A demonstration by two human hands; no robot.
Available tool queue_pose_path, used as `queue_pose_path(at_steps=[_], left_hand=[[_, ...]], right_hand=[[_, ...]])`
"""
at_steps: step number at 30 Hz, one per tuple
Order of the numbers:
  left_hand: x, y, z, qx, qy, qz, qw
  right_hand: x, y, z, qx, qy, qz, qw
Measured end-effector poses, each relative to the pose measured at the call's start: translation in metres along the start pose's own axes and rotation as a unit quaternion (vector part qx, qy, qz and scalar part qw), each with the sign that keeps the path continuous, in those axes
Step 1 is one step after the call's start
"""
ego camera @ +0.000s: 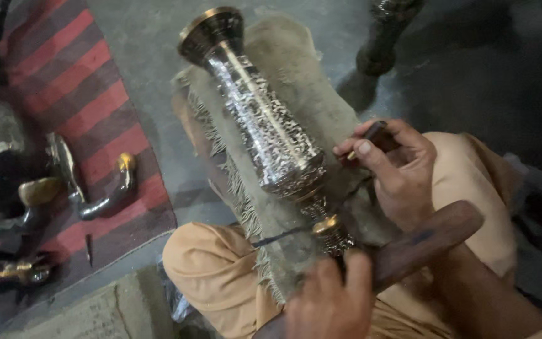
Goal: The person uses a hammer and a small metal tool to engrave intricate patterns onto a silver-colored metal vase. They repeatedly strike the tool to create detailed designs on the vase's surface.
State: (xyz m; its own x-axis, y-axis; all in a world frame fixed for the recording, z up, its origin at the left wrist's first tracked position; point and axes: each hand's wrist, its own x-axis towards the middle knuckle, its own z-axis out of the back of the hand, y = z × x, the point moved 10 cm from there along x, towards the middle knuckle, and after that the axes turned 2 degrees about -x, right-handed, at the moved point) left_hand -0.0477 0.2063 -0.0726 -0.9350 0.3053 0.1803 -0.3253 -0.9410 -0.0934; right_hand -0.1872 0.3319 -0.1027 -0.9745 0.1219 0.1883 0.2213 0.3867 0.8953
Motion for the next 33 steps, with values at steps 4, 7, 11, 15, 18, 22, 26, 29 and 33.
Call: queue_pose_path(at_steps=[4,7,11,15,18,22,26,29,33], left_hand=[[0.008,-0.012,0.017,0.022,-0.025,-0.036,0.999],[0.012,0.005,0.004,-0.113,0.075,-0.002,0.991],[-0.001,0.047,-0.022,-0.326,0.177,0.114,0.922],[-0.015,0.055,-0.032,-0.382,0.15,0.133,0.902],[-0.026,0.058,-0.044,-0.385,0.158,0.128,0.9],[-0.043,0.095,-0.033,-0.472,0.097,0.131,0.866],[-0.06,0.173,-0.013,-0.48,0.0,0.244,0.843],[-0.074,0.204,-0.006,-0.358,0.024,0.339,0.869],[-0.058,0.193,0.013,-0.411,0.009,0.292,0.863]], right_hand=[[0.001,0.004,-0.003,-0.042,0.004,-0.002,0.999],[0.002,0.006,0.001,-0.054,-0.003,-0.014,0.998],[-0.002,0.011,0.0,-0.107,0.022,-0.031,0.994],[-0.014,0.006,-0.012,-0.101,0.055,-0.072,0.991],[-0.014,0.016,-0.035,-0.063,0.138,-0.018,0.988],[-0.017,0.031,-0.057,-0.18,0.206,0.071,0.959],[-0.025,0.042,-0.076,-0.306,0.22,0.14,0.916],[-0.028,0.051,-0.09,-0.301,0.234,0.193,0.904],[-0.032,0.059,-0.101,-0.319,0.251,0.245,0.881]])
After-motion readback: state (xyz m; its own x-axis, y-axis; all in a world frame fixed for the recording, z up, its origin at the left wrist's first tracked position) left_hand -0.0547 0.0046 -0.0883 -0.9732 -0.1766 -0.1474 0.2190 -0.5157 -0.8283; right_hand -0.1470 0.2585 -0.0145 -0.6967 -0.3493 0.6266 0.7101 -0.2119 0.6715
